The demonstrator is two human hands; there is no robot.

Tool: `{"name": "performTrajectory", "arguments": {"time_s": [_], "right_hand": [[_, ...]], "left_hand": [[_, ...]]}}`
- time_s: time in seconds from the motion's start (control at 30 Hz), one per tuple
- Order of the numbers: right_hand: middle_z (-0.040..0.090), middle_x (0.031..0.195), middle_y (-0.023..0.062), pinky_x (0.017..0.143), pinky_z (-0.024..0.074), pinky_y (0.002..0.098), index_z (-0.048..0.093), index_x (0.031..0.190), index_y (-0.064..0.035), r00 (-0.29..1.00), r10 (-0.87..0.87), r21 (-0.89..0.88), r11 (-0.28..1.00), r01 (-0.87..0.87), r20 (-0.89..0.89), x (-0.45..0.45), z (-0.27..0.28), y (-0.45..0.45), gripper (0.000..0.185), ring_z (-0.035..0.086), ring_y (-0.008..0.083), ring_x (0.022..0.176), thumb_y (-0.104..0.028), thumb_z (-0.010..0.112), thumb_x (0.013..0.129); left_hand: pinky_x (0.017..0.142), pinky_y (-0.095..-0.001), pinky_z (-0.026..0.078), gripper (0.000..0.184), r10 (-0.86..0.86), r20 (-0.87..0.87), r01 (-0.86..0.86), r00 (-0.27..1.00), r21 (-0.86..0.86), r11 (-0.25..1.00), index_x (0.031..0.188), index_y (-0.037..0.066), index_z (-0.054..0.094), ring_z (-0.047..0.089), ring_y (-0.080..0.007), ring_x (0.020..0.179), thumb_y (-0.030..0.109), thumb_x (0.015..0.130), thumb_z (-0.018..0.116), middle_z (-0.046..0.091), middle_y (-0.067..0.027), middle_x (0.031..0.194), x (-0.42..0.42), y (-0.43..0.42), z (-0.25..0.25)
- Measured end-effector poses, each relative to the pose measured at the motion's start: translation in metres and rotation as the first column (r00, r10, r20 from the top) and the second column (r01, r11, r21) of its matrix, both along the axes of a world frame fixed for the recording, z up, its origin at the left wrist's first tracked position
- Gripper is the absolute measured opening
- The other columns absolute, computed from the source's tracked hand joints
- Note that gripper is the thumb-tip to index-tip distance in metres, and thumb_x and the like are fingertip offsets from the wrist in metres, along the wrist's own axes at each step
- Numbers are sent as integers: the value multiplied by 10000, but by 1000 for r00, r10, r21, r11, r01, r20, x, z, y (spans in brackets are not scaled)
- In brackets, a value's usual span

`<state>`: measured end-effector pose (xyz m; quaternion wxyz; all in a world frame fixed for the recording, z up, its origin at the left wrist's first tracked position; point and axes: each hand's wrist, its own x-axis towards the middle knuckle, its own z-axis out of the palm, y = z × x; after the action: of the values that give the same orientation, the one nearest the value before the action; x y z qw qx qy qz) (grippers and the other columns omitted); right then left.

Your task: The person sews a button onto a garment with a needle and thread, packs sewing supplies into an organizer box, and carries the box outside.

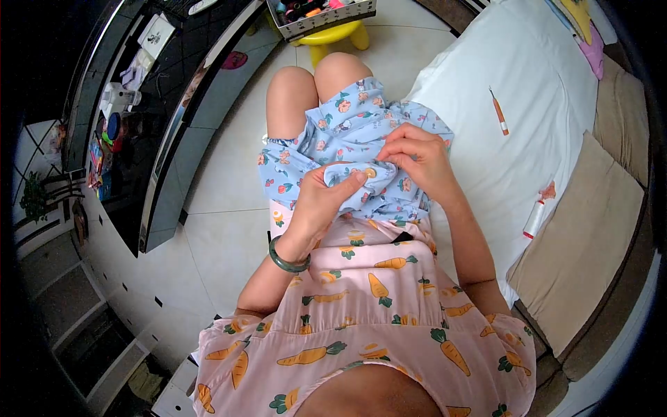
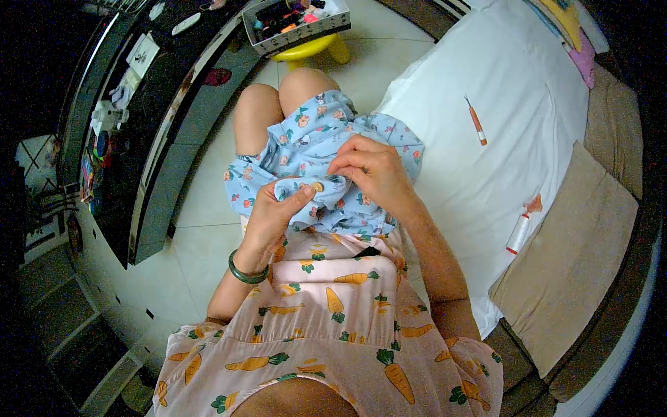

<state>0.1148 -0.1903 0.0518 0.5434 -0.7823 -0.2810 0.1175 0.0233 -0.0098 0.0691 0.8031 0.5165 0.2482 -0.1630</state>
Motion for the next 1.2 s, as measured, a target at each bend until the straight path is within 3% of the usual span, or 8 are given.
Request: {"name": "performTrajectory", "arguments": {"time_s": [0.5,0.67,0.77,1.2], "right_hand": [[617,823,45,594,449,233,681,778,-2,1000,-17,33,999,17,-8,2,-11,-2,126,589,128,731,89,648,698],[607,824,46,606,454,235,685,796,-6,998,49,-60,997,-50,-27,0,0,-3,142,588,135,730,87,647,696],[603,823,46,607,455,237,688,794,-8,998,63,-35,997,-63,3,0,-1,-2,145,585,135,727,86,649,692],[612,804,37,601,455,242,694,776,-23,995,25,23,999,-23,-98,-1,-7,-3,107,581,126,701,52,674,703]], "left_hand": [[630,-196,479,153,-12,65,17,998,-71,997,985,5,634,561,-36,720,91,860,656,652,-19,860,-2,0,-2],[587,-205,466,162,-23,21,20,1000,147,989,987,24,595,546,-38,655,117,867,652,640,-12,805,-3,0,-3],[598,-201,464,170,-18,-2,18,1000,157,987,984,14,614,549,-34,670,125,863,657,643,-6,814,-3,0,-4],[611,-185,455,155,-56,33,54,998,63,997,966,6,665,540,-18,687,112,853,665,655,8,840,-3,2,-10]]}}
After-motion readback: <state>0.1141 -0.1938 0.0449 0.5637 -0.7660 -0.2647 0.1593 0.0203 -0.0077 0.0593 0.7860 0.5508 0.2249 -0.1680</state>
